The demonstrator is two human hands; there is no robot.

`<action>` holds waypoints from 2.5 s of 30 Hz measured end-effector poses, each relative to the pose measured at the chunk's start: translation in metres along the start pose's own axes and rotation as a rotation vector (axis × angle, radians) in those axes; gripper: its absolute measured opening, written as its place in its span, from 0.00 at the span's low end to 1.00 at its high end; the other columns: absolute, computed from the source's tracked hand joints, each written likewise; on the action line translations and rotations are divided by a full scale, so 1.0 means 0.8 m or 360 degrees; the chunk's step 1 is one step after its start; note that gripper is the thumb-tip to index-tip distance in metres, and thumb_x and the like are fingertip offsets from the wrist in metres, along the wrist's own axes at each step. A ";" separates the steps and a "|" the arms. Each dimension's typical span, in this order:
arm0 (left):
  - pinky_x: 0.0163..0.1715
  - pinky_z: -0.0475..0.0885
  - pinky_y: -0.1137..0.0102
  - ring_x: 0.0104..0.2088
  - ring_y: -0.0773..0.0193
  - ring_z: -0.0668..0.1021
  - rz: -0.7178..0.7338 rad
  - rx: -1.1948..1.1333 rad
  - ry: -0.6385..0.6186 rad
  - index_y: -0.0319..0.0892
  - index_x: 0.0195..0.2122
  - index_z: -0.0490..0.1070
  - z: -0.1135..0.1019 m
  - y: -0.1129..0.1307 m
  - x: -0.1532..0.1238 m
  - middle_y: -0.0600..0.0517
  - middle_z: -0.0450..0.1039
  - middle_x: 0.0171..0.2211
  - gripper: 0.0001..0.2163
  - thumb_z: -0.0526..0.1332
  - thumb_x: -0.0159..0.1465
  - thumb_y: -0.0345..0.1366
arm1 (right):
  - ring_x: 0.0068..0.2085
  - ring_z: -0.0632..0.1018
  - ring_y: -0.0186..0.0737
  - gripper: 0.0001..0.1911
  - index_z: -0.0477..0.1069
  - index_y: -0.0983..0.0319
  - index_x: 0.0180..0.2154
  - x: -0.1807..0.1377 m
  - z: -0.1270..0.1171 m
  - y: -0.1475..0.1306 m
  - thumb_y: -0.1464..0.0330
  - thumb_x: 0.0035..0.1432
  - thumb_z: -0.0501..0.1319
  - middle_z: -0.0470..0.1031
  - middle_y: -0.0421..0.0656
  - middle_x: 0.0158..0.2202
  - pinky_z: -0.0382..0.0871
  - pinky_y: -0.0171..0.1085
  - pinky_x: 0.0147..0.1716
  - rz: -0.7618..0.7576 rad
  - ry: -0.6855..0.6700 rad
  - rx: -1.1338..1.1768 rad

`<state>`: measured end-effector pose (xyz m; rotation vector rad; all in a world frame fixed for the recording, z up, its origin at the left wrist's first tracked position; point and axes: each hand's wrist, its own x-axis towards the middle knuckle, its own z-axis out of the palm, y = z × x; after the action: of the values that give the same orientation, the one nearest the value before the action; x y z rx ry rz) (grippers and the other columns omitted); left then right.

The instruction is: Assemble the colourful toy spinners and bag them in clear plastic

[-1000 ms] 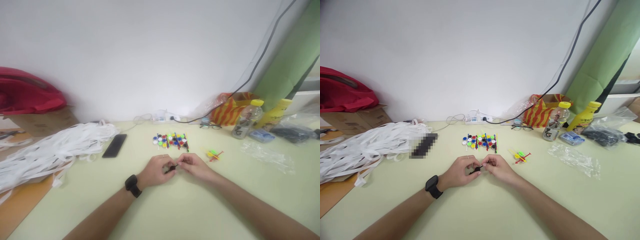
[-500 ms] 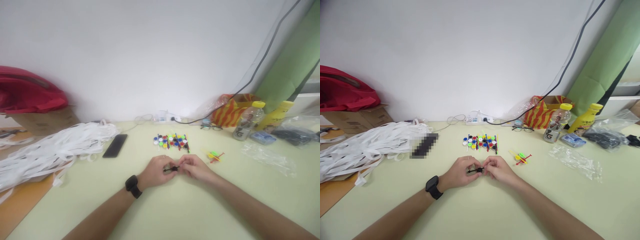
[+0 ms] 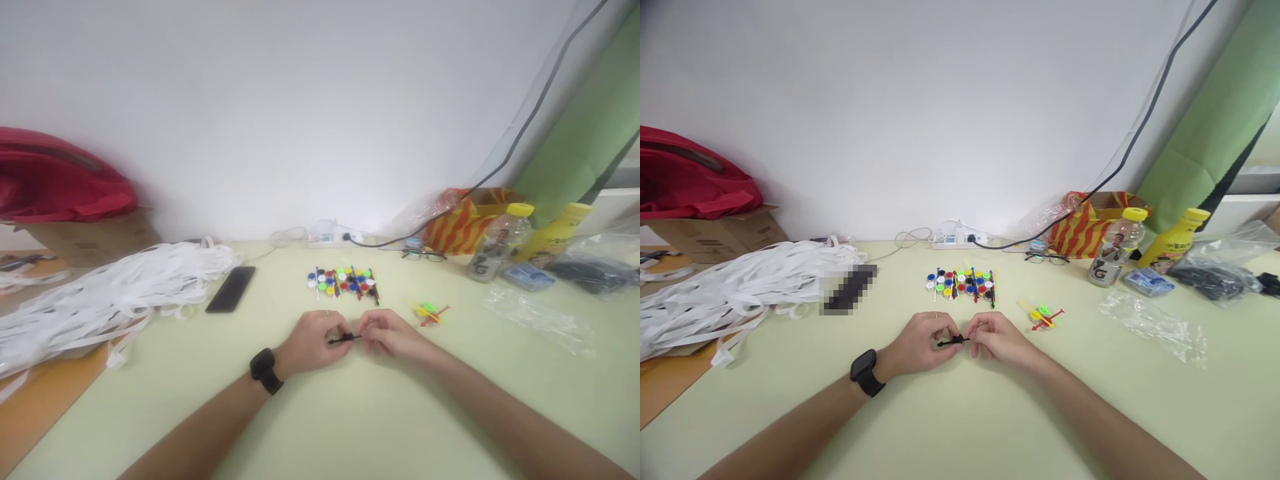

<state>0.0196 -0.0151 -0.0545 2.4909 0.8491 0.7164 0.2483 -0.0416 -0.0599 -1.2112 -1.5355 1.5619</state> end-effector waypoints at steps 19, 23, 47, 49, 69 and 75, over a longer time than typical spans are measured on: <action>0.35 0.68 0.69 0.34 0.63 0.77 0.0006 -0.0036 -0.0014 0.47 0.43 0.74 -0.003 0.001 0.001 0.55 0.78 0.35 0.07 0.66 0.63 0.36 | 0.24 0.71 0.33 0.05 0.73 0.61 0.35 -0.003 0.003 -0.005 0.68 0.55 0.61 0.79 0.42 0.27 0.56 0.29 0.19 -0.0032 0.0041 -0.0147; 0.34 0.67 0.69 0.33 0.63 0.76 0.0047 0.0017 -0.0031 0.45 0.37 0.73 -0.003 0.000 0.001 0.54 0.77 0.34 0.02 0.66 0.64 0.36 | 0.24 0.69 0.32 0.06 0.70 0.61 0.33 -0.002 0.004 -0.001 0.65 0.56 0.62 0.76 0.40 0.27 0.57 0.29 0.19 -0.0039 0.0089 -0.0131; 0.34 0.71 0.70 0.33 0.65 0.75 -0.0164 -0.0440 -0.0073 0.42 0.32 0.72 0.002 -0.004 0.003 0.50 0.74 0.39 0.06 0.64 0.65 0.37 | 0.23 0.66 0.32 0.08 0.68 0.60 0.32 -0.005 0.007 0.002 0.64 0.61 0.62 0.67 0.36 0.24 0.57 0.32 0.23 -0.0278 0.0159 -0.0444; 0.33 0.70 0.70 0.33 0.65 0.75 -0.0184 -0.0471 -0.0025 0.43 0.36 0.74 0.001 -0.007 0.003 0.50 0.75 0.38 0.06 0.64 0.66 0.39 | 0.21 0.66 0.32 0.09 0.68 0.60 0.33 -0.007 0.008 0.001 0.62 0.62 0.61 0.66 0.35 0.23 0.57 0.33 0.22 -0.0216 0.0154 -0.0406; 0.29 0.65 0.72 0.29 0.67 0.72 -0.0530 -0.0414 0.0621 0.42 0.36 0.73 -0.001 -0.034 0.011 0.53 0.75 0.34 0.13 0.59 0.71 0.46 | 0.17 0.58 0.32 0.23 0.74 0.60 0.31 -0.014 -0.010 -0.020 0.47 0.63 0.60 0.54 0.32 0.16 0.53 0.34 0.18 -0.0076 0.0509 0.0021; 0.27 0.66 0.71 0.28 0.65 0.73 -0.0744 -0.0214 0.0800 0.43 0.36 0.74 -0.013 -0.055 0.010 0.54 0.75 0.31 0.11 0.60 0.69 0.45 | 0.24 0.67 0.36 0.19 0.70 0.59 0.30 -0.016 -0.005 -0.020 0.52 0.65 0.60 0.66 0.39 0.22 0.60 0.36 0.25 -0.0465 0.0602 -0.0267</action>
<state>0.0000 0.0244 -0.0666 1.9009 1.4387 1.1917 0.2539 -0.0499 -0.0414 -1.2243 -1.5275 0.9698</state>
